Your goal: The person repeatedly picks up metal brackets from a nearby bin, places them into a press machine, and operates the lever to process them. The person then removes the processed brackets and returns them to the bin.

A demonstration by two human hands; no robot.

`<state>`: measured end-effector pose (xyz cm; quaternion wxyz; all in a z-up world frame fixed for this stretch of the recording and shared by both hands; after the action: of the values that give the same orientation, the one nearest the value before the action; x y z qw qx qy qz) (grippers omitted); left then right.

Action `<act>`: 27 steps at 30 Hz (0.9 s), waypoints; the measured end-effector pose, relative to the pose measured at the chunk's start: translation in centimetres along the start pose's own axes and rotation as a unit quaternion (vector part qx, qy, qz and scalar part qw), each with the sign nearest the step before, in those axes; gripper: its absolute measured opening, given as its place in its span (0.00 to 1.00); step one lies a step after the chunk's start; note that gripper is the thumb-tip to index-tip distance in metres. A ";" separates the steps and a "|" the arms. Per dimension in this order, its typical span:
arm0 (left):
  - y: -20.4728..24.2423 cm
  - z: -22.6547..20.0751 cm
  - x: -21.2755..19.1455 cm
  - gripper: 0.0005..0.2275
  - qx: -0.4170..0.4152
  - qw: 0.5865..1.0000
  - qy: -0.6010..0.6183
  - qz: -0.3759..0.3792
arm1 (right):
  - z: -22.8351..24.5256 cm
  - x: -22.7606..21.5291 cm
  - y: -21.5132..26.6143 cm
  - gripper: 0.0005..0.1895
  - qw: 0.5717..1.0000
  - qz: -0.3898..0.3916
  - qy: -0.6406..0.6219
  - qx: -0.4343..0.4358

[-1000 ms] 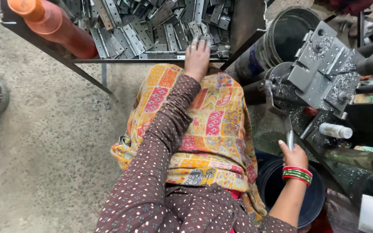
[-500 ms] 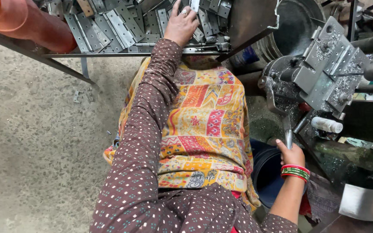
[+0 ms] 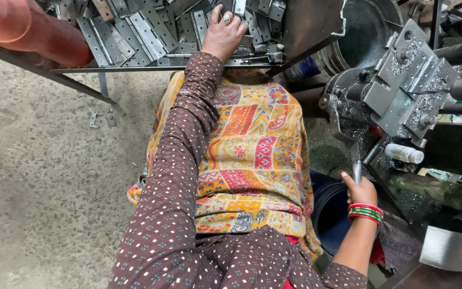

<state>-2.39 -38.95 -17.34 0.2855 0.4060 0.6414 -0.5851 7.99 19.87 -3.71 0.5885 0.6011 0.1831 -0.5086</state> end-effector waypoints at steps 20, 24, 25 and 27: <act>-2.6 -13.4 -14.7 0.18 -0.058 0.938 0.326 -0.100 | 0.5 0.8 0.0 0.28 0.997 -0.017 0.062 -0.052; -7.7 -22.5 -18.5 0.12 0.015 0.930 0.350 -0.112 | 0.1 1.1 -0.9 0.30 0.985 -0.074 0.119 -0.104; -9.1 -24.6 -19.2 0.12 0.048 0.922 0.357 -0.143 | 0.0 1.0 -1.1 0.30 0.977 -0.100 0.137 -0.129; -11.4 -28.6 -19.4 0.12 0.080 0.927 0.331 -0.158 | -0.5 1.5 -1.3 0.31 0.979 -0.091 0.143 -0.118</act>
<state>0.84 -14.31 9.19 -0.0733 0.4914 0.7062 -0.5045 7.69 20.04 -5.74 0.5741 0.5751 0.3778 -0.4438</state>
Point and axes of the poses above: each hand's wrist, its own y-axis away from the middle knuckle, its own x-axis out of the palm, z = x × y, the point moved 4 cm from there along -y, towards the middle knuckle, and after that the axes turned 13 degrees about y, right-handed, at the moved point
